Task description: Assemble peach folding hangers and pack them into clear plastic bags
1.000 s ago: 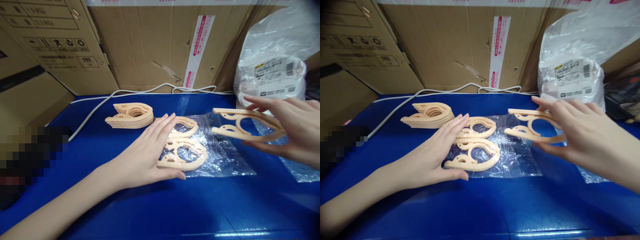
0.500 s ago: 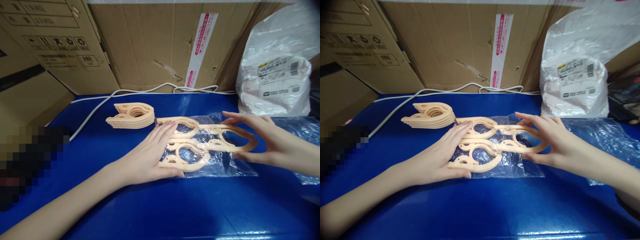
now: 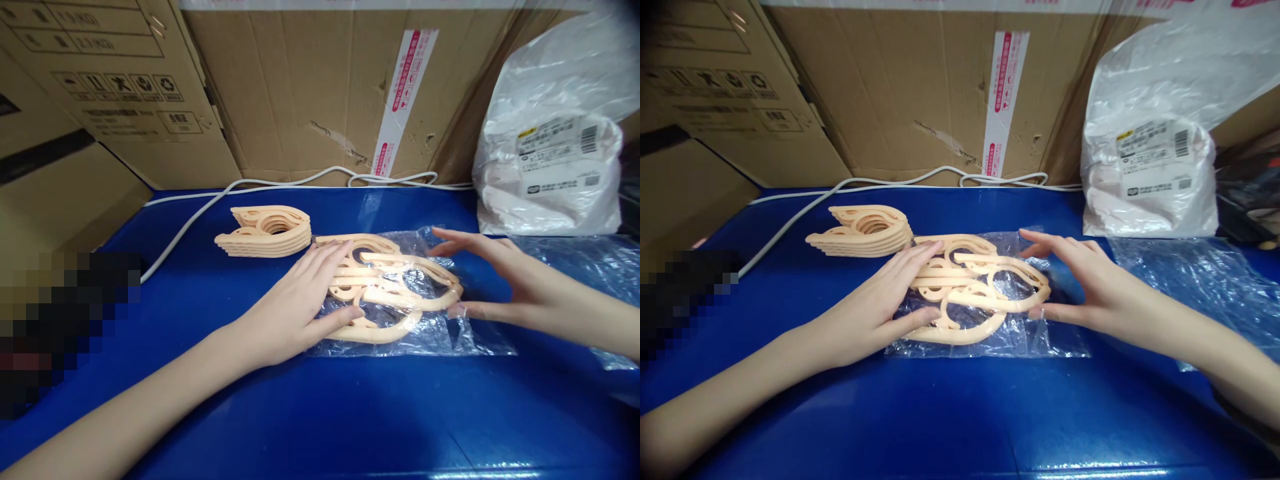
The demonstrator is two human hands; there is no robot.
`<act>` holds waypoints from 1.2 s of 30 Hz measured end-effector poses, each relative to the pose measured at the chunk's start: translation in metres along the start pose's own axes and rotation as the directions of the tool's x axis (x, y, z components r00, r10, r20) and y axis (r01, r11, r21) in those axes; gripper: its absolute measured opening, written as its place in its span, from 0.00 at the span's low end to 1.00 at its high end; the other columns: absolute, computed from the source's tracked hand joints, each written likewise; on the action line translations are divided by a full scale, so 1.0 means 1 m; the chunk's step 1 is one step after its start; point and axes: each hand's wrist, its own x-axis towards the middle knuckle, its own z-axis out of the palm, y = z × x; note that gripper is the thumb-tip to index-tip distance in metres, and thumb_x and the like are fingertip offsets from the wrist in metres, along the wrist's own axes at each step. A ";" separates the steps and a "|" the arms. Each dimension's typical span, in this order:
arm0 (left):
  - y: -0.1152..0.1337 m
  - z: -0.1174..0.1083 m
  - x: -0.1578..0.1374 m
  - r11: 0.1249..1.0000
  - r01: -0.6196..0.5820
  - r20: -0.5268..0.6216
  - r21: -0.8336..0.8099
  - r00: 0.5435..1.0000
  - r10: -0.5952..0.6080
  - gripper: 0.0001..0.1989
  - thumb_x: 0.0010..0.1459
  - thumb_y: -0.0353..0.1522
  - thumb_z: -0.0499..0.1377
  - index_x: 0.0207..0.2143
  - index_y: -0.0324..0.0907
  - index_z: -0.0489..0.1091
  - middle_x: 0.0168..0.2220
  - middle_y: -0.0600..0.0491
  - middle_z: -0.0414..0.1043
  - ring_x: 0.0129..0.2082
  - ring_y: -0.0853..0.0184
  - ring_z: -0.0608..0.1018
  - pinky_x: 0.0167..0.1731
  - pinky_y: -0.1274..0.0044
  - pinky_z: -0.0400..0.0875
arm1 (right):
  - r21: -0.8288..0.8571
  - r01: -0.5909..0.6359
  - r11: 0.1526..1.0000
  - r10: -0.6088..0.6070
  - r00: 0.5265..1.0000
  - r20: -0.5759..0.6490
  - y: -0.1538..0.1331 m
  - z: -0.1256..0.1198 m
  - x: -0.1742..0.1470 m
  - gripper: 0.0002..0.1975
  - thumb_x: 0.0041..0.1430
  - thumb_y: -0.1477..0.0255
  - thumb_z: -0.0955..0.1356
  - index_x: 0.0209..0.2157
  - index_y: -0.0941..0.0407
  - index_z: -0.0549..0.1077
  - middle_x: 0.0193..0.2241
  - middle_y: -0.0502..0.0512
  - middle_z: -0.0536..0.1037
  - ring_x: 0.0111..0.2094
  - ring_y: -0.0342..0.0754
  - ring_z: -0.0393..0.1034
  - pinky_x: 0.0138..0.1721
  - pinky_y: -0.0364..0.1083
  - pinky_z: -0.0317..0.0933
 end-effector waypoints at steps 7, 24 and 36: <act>-0.002 0.000 0.000 0.999 0.022 -0.071 -0.028 0.997 -0.024 0.35 0.63 0.46 0.56 0.66 0.42 0.48 0.65 0.44 0.56 0.65 0.55 0.60 0.63 0.61 0.57 | 0.124 -0.008 0.992 0.008 1.000 0.000 0.002 0.005 0.005 0.37 0.58 0.56 0.69 0.65 0.44 0.53 0.49 0.56 0.75 0.51 0.56 0.70 0.51 0.58 0.61; -0.002 0.005 0.000 0.997 -0.046 -0.055 0.066 0.997 0.050 0.35 0.65 0.43 0.55 0.67 0.35 0.47 0.66 0.42 0.56 0.66 0.57 0.59 0.66 0.61 0.50 | 0.096 0.101 0.990 -0.078 0.973 -0.217 -0.025 0.037 0.015 0.31 0.59 0.57 0.69 0.60 0.49 0.57 0.43 0.55 0.77 0.45 0.56 0.72 0.48 0.57 0.61; 0.037 0.017 0.024 0.930 -0.271 0.123 0.248 0.961 0.247 0.33 0.65 0.45 0.53 0.64 0.32 0.56 0.67 0.40 0.52 0.67 0.54 0.55 0.65 0.62 0.51 | 0.028 -0.307 0.951 0.306 0.931 -0.199 0.023 0.018 0.012 0.31 0.56 0.50 0.67 0.56 0.51 0.63 0.35 0.53 0.75 0.30 0.49 0.69 0.33 0.52 0.63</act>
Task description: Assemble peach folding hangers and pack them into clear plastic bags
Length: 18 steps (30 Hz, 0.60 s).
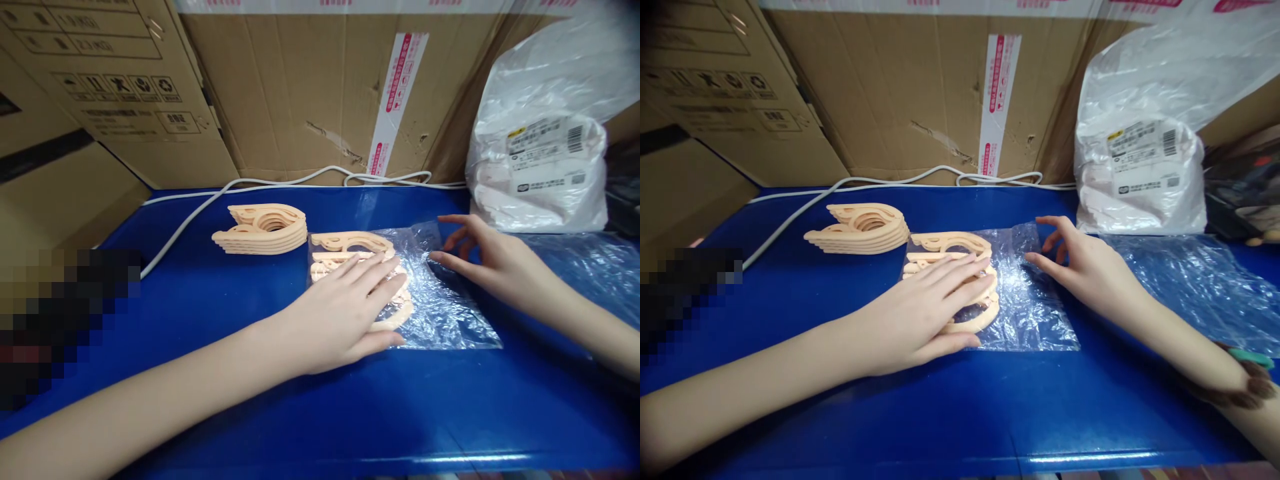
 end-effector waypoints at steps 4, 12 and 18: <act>0.000 0.005 0.007 0.999 -0.026 -0.040 0.020 0.999 0.027 0.32 0.66 0.45 0.52 0.62 0.29 0.59 0.65 0.39 0.56 0.65 0.53 0.59 0.64 0.64 0.53 | 0.270 -0.088 0.959 0.073 0.995 0.067 -0.007 0.004 0.003 0.31 0.54 0.52 0.69 0.55 0.52 0.64 0.28 0.50 0.74 0.26 0.47 0.66 0.28 0.49 0.60; 0.001 0.008 0.009 0.997 -0.072 -0.081 0.041 0.994 0.075 0.28 0.65 0.46 0.53 0.59 0.35 0.64 0.62 0.39 0.61 0.64 0.49 0.60 0.62 0.59 0.56 | 0.696 -0.062 0.716 0.014 0.997 0.075 -0.038 -0.004 0.017 0.27 0.54 0.63 0.71 0.54 0.53 0.64 0.24 0.48 0.73 0.25 0.43 0.62 0.28 0.45 0.59; 0.001 0.011 0.008 0.990 -0.115 -0.186 0.080 0.974 0.128 0.24 0.65 0.43 0.54 0.56 0.35 0.67 0.66 0.36 0.53 0.65 0.49 0.59 0.63 0.61 0.57 | 0.769 -0.041 0.638 -0.047 0.995 0.092 -0.054 0.005 0.023 0.25 0.54 0.65 0.72 0.53 0.51 0.65 0.27 0.48 0.75 0.30 0.46 0.69 0.35 0.47 0.65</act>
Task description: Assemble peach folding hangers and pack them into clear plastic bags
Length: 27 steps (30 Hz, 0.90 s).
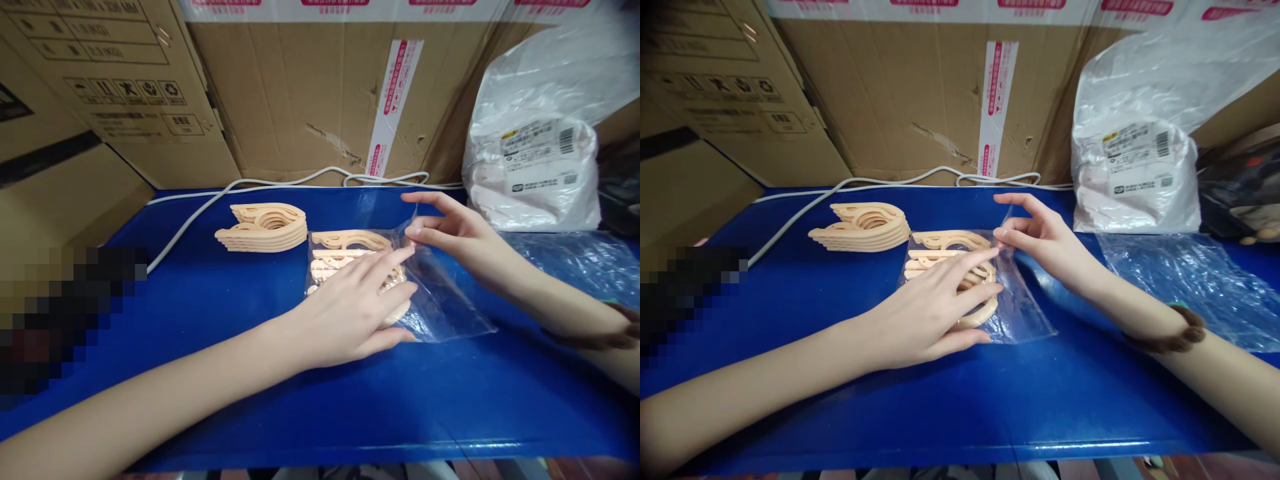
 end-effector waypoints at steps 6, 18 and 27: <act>0.005 0.003 -0.006 0.943 -0.266 -0.017 0.199 0.961 0.275 0.20 0.65 0.38 0.55 0.55 0.38 0.68 0.68 0.45 0.52 0.69 0.53 0.51 0.67 0.60 0.46 | 0.039 0.064 0.997 -0.069 0.988 0.141 0.007 0.007 -0.001 0.23 0.62 0.66 0.67 0.58 0.49 0.62 0.33 0.51 0.77 0.39 0.50 0.73 0.47 0.53 0.67; 0.014 0.002 -0.022 0.898 -0.303 -0.207 0.320 0.902 0.378 0.12 0.65 0.30 0.54 0.44 0.34 0.76 0.46 0.49 0.77 0.47 0.63 0.76 0.48 0.72 0.71 | -0.505 0.446 0.739 -0.315 0.891 0.326 0.015 0.010 -0.006 0.30 0.64 0.61 0.65 0.65 0.49 0.55 0.63 0.57 0.62 0.63 0.57 0.56 0.62 0.60 0.52; 0.016 -0.003 -0.034 0.887 -0.310 -0.157 0.343 0.912 0.379 0.11 0.65 0.25 0.53 0.42 0.36 0.76 0.43 0.48 0.78 0.41 0.64 0.79 0.42 0.72 0.75 | -0.619 0.444 0.647 -0.135 0.867 0.481 0.026 0.012 0.009 0.34 0.64 0.51 0.60 0.66 0.50 0.56 0.68 0.58 0.51 0.68 0.58 0.42 0.66 0.64 0.40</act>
